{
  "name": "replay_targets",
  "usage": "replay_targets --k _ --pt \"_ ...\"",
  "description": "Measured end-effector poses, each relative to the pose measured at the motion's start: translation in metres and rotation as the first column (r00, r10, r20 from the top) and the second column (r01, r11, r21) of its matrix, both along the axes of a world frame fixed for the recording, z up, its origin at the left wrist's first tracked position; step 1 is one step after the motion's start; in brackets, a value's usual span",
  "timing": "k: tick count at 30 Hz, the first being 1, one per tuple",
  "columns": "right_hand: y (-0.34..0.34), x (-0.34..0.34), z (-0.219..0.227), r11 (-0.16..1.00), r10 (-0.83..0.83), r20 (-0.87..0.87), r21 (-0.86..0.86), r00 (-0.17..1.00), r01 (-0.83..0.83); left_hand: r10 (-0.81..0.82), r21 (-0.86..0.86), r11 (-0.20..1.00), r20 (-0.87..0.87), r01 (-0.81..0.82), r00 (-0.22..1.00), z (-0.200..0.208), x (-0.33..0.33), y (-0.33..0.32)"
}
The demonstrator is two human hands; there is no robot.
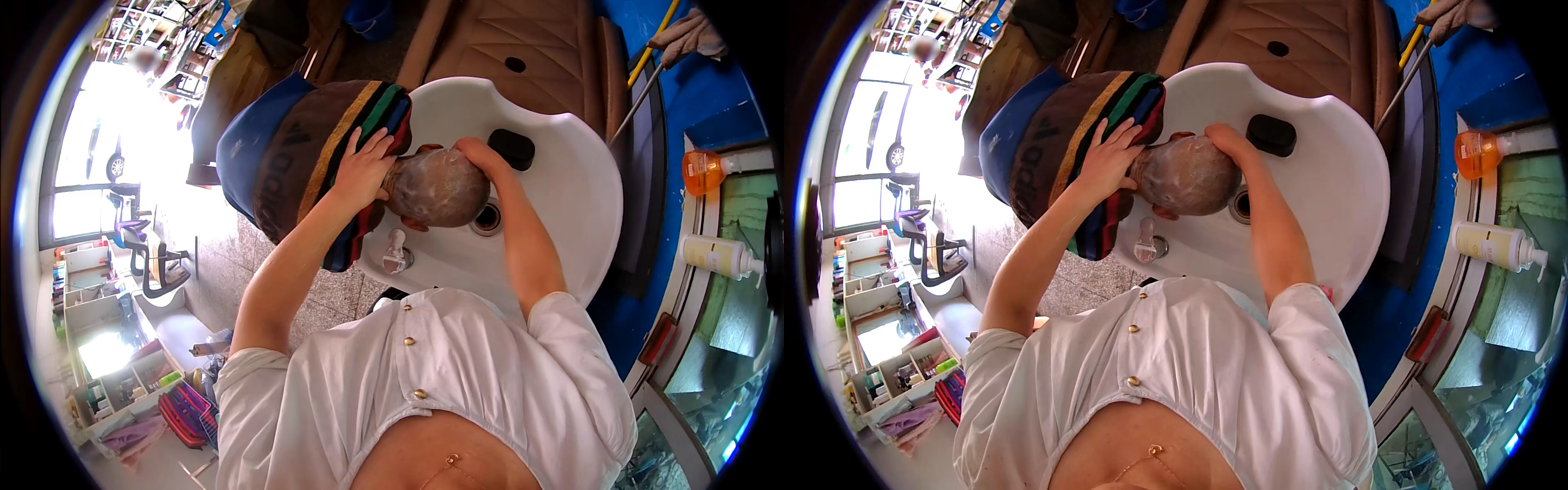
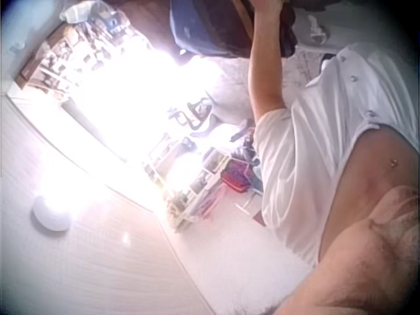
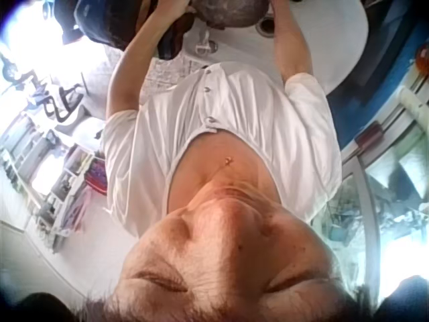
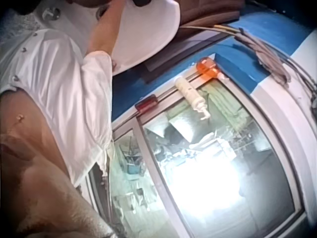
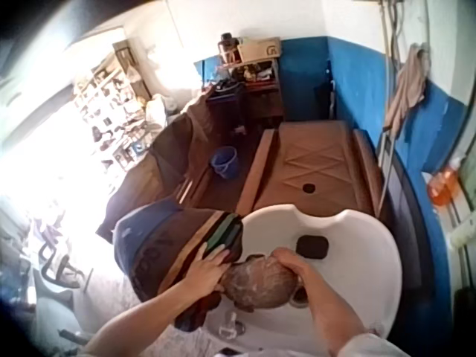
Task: The person washes another person's hair at a salon sink by wetting the hair with a sprayer, applying shampoo, scrubbing the scalp with their hands, and rinsing the hair clean before drying it with a towel.
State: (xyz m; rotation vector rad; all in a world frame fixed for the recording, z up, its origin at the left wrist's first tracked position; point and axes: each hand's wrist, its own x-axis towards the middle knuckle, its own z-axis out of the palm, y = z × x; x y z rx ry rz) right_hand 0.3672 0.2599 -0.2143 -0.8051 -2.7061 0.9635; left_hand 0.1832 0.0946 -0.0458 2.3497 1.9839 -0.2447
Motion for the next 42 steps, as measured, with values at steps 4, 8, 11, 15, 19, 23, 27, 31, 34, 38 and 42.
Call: replay_targets --k 4,8,11,15,19,23,27,31,34,38,42 --pt "-0.058 -0.019 0.082 0.998 0.003 -0.027 0.064 1.0 -0.001 0.061 -0.046 0.997 -0.009 -0.061 0.998 -0.002 -0.006 -0.014" --pt "-0.059 -0.031 0.103 0.987 -0.161 0.038 0.003 0.986 0.161 0.029 -0.038 0.999 -0.011 -0.029 1.0 0.002 -0.003 -0.008" --pt "-0.021 -0.046 0.074 0.993 0.068 0.124 -0.106 0.99 -0.055 0.006 -0.008 1.0 0.002 -0.006 1.0 0.001 -0.001 -0.003" --pt "-0.078 -0.049 0.091 0.975 0.148 -0.134 0.184 0.98 -0.122 0.04 0.0 0.999 0.01 -0.04 0.999 -0.003 -0.007 -0.01" --pt "-0.086 -0.02 0.116 0.962 0.192 -0.168 0.225 0.967 -0.151 0.03 0.01 1.0 -0.008 -0.03 1.0 -0.004 -0.01 -0.012" --pt "-0.062 -0.045 0.097 0.982 -0.004 -0.06 0.19 0.998 0.016 0.009 0.002 1.0 -0.024 -0.009 1.0 -0.001 -0.008 -0.008" --pt "-0.107 -0.051 0.097 0.898 0.121 -0.168 0.438 0.978 -0.036 0.011 -0.011 1.0 -0.026 -0.011 1.0 -0.003 -0.014 -0.01" --pt "-0.106 -0.003 0.101 0.863 0.323 -0.331 0.487 0.886 -0.133 0.007 0.0 1.0 -0.01 -0.007 1.0 -0.004 -0.016 -0.014" --pt "-0.091 -0.001 0.109 0.902 0.169 -0.212 0.426 0.963 -0.064 0.005 -0.012 1.0 -0.006 -0.005 1.0 0.0 -0.014 -0.011" --pt "-0.114 -0.016 0.111 0.82 0.275 -0.244 0.565 0.93 -0.094 -0.005 -0.038 0.999 -0.032 0.004 0.999 0.001 -0.017 -0.008" --pt "-0.118 0.027 0.102 0.624 0.533 -0.173 0.741 0.829 -0.247 -0.008 0.001 1.0 0.002 0.008 1.0 -0.004 -0.023 -0.012"
